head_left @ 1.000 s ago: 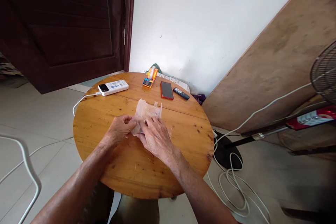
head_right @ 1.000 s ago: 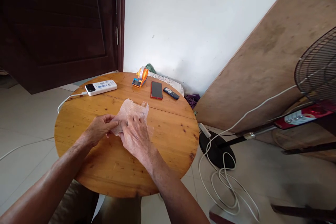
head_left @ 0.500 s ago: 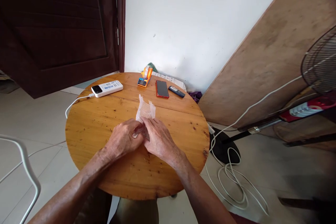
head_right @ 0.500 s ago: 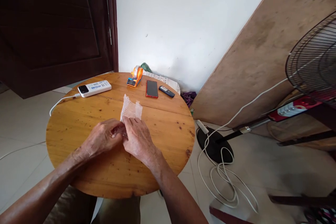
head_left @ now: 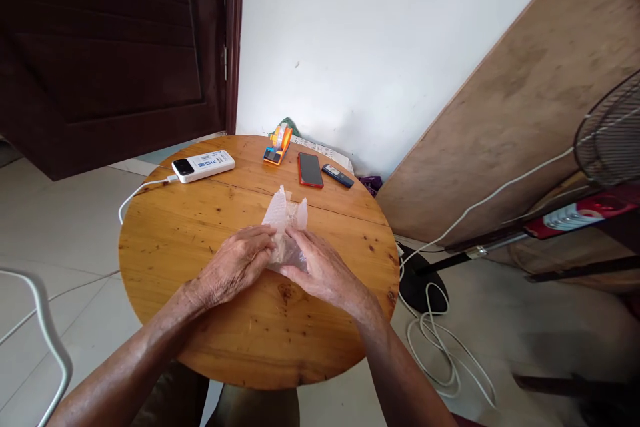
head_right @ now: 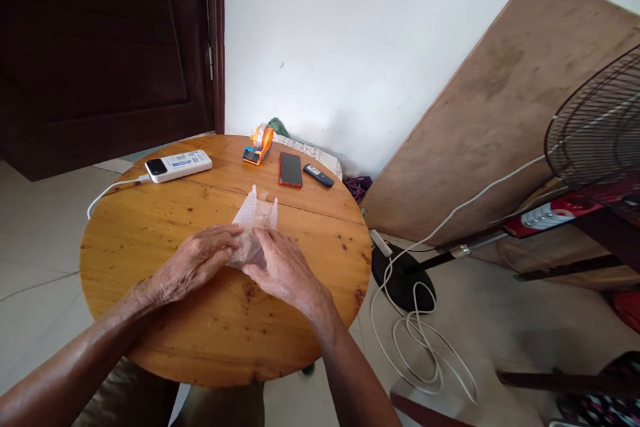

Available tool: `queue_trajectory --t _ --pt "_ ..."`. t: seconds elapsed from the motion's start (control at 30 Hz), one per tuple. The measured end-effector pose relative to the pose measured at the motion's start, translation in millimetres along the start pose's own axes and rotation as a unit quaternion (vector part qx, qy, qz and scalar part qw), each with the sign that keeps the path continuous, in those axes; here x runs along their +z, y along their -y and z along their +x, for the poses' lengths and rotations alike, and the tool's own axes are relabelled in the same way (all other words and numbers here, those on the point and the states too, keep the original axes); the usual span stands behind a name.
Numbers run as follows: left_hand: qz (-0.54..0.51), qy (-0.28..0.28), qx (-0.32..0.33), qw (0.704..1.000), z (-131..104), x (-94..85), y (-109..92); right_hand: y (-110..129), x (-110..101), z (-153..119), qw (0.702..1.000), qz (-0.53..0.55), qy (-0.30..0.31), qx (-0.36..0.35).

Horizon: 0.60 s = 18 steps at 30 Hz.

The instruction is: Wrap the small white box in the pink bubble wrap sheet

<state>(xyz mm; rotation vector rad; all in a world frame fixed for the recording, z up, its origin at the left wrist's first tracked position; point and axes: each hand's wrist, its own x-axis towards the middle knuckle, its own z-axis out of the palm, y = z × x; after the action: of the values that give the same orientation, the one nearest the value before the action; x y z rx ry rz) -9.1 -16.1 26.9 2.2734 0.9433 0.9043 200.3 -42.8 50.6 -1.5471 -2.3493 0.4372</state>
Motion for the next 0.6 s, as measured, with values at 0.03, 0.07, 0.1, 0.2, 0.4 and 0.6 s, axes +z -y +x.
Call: queue_trajectory --t 0.03,0.07,0.1,0.2,0.4,0.6 --pt "0.004 0.002 0.001 1.000 1 1.8 1 -2 0 0 1.000 0.001 0.001 0.007" --pt "0.011 0.004 -0.001 1.000 2 3.9 2 -4 0 -1 1.000 0.002 0.002 0.011" --pt "0.020 0.004 -0.007 1.000 2 6.2 3 -5 0 -1 1.000 0.003 0.003 0.013" --pt "0.030 -0.016 -0.013 0.999 2 13.6 6 -7 -4 -4 0.999 0.022 -0.003 0.029" --pt "0.020 -0.060 0.013 0.998 -1 21.5 8 -8 -2 -8 0.987 0.118 -0.047 0.102" --pt "0.038 -0.070 0.063 0.995 -2 27.9 17 -14 20 -8 0.968 0.161 -0.097 0.164"
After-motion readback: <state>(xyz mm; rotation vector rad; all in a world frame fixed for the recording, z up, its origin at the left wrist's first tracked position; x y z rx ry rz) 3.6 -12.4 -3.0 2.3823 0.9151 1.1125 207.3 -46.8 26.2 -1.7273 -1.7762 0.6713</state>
